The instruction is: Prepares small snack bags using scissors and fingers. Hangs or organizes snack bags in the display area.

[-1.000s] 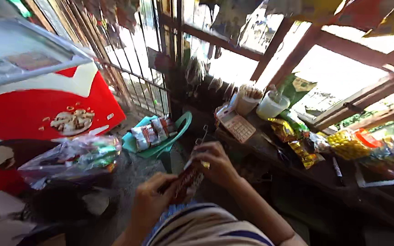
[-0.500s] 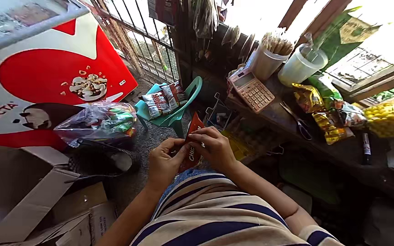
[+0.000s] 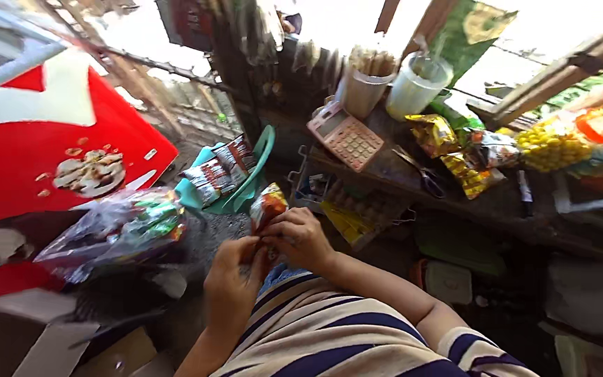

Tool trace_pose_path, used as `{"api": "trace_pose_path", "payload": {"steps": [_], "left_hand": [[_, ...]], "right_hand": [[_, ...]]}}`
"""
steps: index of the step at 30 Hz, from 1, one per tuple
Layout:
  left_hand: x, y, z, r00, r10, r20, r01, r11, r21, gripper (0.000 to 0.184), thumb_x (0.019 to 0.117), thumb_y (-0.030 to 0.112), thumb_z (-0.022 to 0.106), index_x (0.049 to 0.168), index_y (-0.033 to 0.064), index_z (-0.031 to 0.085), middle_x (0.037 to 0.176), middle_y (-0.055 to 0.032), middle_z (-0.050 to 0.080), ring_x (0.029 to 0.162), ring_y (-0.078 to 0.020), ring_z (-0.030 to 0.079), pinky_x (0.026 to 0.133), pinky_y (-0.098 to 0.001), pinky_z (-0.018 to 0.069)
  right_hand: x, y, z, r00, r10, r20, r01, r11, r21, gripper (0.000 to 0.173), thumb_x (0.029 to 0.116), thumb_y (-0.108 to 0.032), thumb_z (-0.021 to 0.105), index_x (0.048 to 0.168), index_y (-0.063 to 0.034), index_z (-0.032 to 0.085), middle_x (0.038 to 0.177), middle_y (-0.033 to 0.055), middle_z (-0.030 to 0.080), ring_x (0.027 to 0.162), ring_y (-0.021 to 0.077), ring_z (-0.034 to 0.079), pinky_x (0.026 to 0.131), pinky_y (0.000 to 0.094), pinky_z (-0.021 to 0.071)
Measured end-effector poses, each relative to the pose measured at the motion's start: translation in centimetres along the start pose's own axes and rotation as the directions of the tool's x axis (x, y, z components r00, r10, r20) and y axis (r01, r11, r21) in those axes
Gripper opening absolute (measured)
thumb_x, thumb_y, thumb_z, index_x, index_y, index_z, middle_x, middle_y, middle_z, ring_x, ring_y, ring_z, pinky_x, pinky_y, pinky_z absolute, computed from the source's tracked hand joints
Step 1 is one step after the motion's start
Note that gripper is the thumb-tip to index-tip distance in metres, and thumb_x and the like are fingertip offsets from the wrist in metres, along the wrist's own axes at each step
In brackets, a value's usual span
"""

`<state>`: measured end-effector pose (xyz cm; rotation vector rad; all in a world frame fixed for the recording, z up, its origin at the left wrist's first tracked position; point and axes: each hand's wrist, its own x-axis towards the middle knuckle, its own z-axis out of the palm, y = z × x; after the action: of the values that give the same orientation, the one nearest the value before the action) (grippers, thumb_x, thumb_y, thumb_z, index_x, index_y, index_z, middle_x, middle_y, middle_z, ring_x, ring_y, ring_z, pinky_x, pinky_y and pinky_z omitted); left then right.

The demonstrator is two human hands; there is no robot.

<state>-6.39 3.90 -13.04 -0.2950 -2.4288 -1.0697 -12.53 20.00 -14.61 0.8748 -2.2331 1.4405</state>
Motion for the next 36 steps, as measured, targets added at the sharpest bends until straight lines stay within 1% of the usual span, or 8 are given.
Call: {"api": "trace_pose_path", "payload": {"steps": [5, 9, 13, 22, 25, 30, 33, 36], "left_hand": [[1.2, 1.3, 1.0, 0.978, 0.209, 0.026, -0.21, 0.973, 0.095, 0.021, 0.0998, 0.013, 0.061, 0.103, -0.0043, 0.073, 0.092, -0.0215, 0.067, 0.087, -0.021, 0.066, 0.08, -0.0221, 0.0527], [1.9, 2.2, 2.4, 0.987, 0.154, 0.045, -0.154, 0.988, -0.01, 0.023, 0.0999, 0.015, 0.062, 0.102, -0.0059, 0.071, 0.096, -0.0214, 0.067, 0.085, -0.011, 0.064, 0.076, -0.014, 0.0509], [2.4, 2.9, 4.0, 0.979, 0.113, 0.173, -0.12, 0.992, 0.035, 0.028, 0.0989, 0.016, 0.06, 0.114, -0.0046, 0.071, 0.104, -0.0229, 0.069, 0.068, -0.0135, 0.062, 0.061, -0.0216, 0.0516], [2.6, 4.8, 5.6, 0.909, -0.087, 0.407, 0.097, 0.995, -0.003, 0.025, 0.088, 0.016, 0.07, 0.106, -0.0001, 0.076, 0.091, -0.0117, 0.075, 0.078, -0.009, 0.073, 0.073, -0.0219, 0.0595], [2.0, 4.4, 5.9, 0.915, -0.115, 0.387, 0.138, 0.99, -0.03, 0.018, 0.0895, 0.013, 0.072, 0.102, 0.0014, 0.077, 0.092, -0.0102, 0.075, 0.079, -0.0045, 0.071, 0.074, -0.0175, 0.0582], [2.1, 3.1, 5.0, 0.943, -0.103, 0.317, 0.124, 0.991, -0.048, 0.018, 0.0929, 0.013, 0.069, 0.101, -0.0006, 0.077, 0.094, -0.0116, 0.074, 0.083, -0.0014, 0.069, 0.078, -0.014, 0.0555], [2.6, 2.5, 4.1, 0.948, -0.105, 0.301, 0.106, 0.994, 0.015, 0.022, 0.0968, 0.015, 0.063, 0.103, -0.0002, 0.077, 0.097, -0.0138, 0.074, 0.088, -0.0066, 0.07, 0.082, -0.018, 0.055], [3.0, 2.0, 3.3, 0.959, -0.09, 0.268, 0.069, 0.994, 0.087, 0.024, 0.0986, 0.015, 0.059, 0.104, 0.0, 0.076, 0.097, -0.0152, 0.074, 0.089, -0.0142, 0.071, 0.082, -0.0254, 0.0561]], "right_hand": [[-0.5, 1.2, -1.9, 0.996, -0.085, -0.008, 0.085, 0.994, 0.069, 0.011, 0.093, -0.005, 0.068, 0.095, -0.001, 0.078, 0.1, 0.0127, 0.076, 0.097, 0.0256, 0.071, 0.093, 0.0455, 0.0522], [-1.3, 2.3, -3.5, 0.991, -0.12, -0.052, 0.124, 0.988, 0.094, 0.011, 0.0946, -0.007, 0.069, 0.094, -0.0013, 0.077, 0.099, 0.0128, 0.076, 0.096, 0.0238, 0.071, 0.092, 0.0419, 0.0519], [-2.7, 3.7, -4.9, 0.993, -0.085, -0.081, 0.091, 0.993, 0.076, 0.009, 0.0934, -0.006, 0.07, 0.095, -0.0008, 0.078, 0.099, 0.013, 0.076, 0.096, 0.0231, 0.071, 0.093, 0.0405, 0.0526], [-5.6, 4.8, -8.3, 0.995, -0.023, 0.093, 0.008, 0.987, 0.159, 0.011, 0.0952, -0.004, 0.067, 0.099, 0.0019, 0.076, 0.101, 0.0163, 0.073, 0.099, 0.028, 0.069, 0.09, 0.0427, 0.0545], [-5.5, 4.9, -13.2, 0.996, 0.047, 0.07, -0.042, 0.997, -0.072, 0.015, 0.0949, -0.012, 0.069, 0.105, -0.0055, 0.077, 0.108, 0.0092, 0.076, 0.106, 0.0238, 0.07, 0.096, 0.0448, 0.053], [-6.4, 6.9, -24.8, 0.876, 0.371, -0.309, -0.482, 0.64, -0.598, 0.024, 0.0994, -0.015, 0.064, 0.119, -0.0033, 0.072, 0.125, 0.0141, 0.069, 0.12, 0.0305, 0.064, 0.103, 0.0463, 0.0524], [-6.9, 7.8, -28.1, 0.72, 0.613, -0.326, -0.623, 0.362, -0.693, 0.04, 0.1011, -0.014, 0.062, 0.137, 0.0033, 0.059, 0.136, 0.0271, 0.06, 0.131, 0.0473, 0.053, 0.105, 0.0603, 0.0468], [-6.3, 8.2, -28.7, 0.652, 0.693, -0.307, -0.646, 0.295, -0.704, 0.033, 0.0989, -0.012, 0.065, 0.128, 0.0027, 0.067, 0.125, 0.028, 0.064, 0.125, 0.0486, 0.056, 0.099, 0.0621, 0.0497]]}}
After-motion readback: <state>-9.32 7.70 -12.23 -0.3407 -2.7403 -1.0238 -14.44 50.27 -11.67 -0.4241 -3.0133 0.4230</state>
